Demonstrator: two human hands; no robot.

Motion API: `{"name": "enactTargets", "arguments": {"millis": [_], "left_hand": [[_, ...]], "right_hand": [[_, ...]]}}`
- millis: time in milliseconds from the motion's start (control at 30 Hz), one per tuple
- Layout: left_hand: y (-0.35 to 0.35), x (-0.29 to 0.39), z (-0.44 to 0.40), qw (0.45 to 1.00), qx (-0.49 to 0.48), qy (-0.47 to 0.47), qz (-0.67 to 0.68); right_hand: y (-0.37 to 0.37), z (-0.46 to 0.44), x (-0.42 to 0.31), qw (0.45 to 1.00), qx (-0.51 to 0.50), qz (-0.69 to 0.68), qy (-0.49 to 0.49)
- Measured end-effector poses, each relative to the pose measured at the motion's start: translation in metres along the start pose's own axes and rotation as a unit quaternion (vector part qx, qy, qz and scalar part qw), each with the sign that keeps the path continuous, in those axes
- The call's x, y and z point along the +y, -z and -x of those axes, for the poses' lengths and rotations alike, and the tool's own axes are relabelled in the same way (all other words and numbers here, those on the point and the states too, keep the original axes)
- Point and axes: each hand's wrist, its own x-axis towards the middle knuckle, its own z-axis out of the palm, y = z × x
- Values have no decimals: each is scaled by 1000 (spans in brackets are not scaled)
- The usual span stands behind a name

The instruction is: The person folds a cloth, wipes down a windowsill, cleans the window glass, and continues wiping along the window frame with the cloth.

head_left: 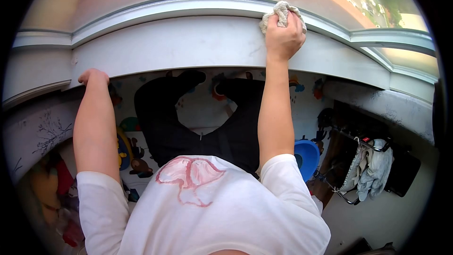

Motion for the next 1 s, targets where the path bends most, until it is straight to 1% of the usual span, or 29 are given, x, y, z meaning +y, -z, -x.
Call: {"name": "enactTargets", "arguments": {"millis": [167, 267, 300, 400, 533, 567, 667, 800, 867, 900, 967, 1000], "left_hand": [[3, -1, 1, 1000, 1, -4, 8], [4, 2, 3, 1000, -1, -9, 19], [3, 2, 3, 1000, -2, -9, 22], [0, 3, 3, 1000, -7, -6, 26], [5, 0, 2, 1000, 6, 1, 22], [6, 0, 5, 1000, 4, -3, 27], [9, 1, 12, 999, -4, -16, 41], [9, 1, 16, 999, -4, -5, 44], [10, 0, 17, 999, -5, 0, 46], [11, 0, 18, 999, -7, 2, 49], [9, -1, 10, 996, -28, 6, 85], [7, -12, -10, 992, -80, -8, 102]], "right_hand": [[-5, 23, -49, 999, -29, -34, 17], [-5, 25, -42, 996, -46, -51, 59], [-3, 21, -33, 992, -59, -84, 68], [2, 5, -8, 990, -80, -111, 37], [-4, 11, -20, 997, 16, -77, -19], [-5, 14, -27, 999, 11, -40, -30], [-6, 24, -53, 996, -5, -33, -78], [-4, 47, -95, 993, -85, -73, -37], [-3, 56, -117, 991, -108, -77, -34], [-1, 60, -128, 988, -128, -78, -47], [2, 65, -143, 984, -124, -97, -78], [5, 67, -148, 982, -121, -108, -96]]}}
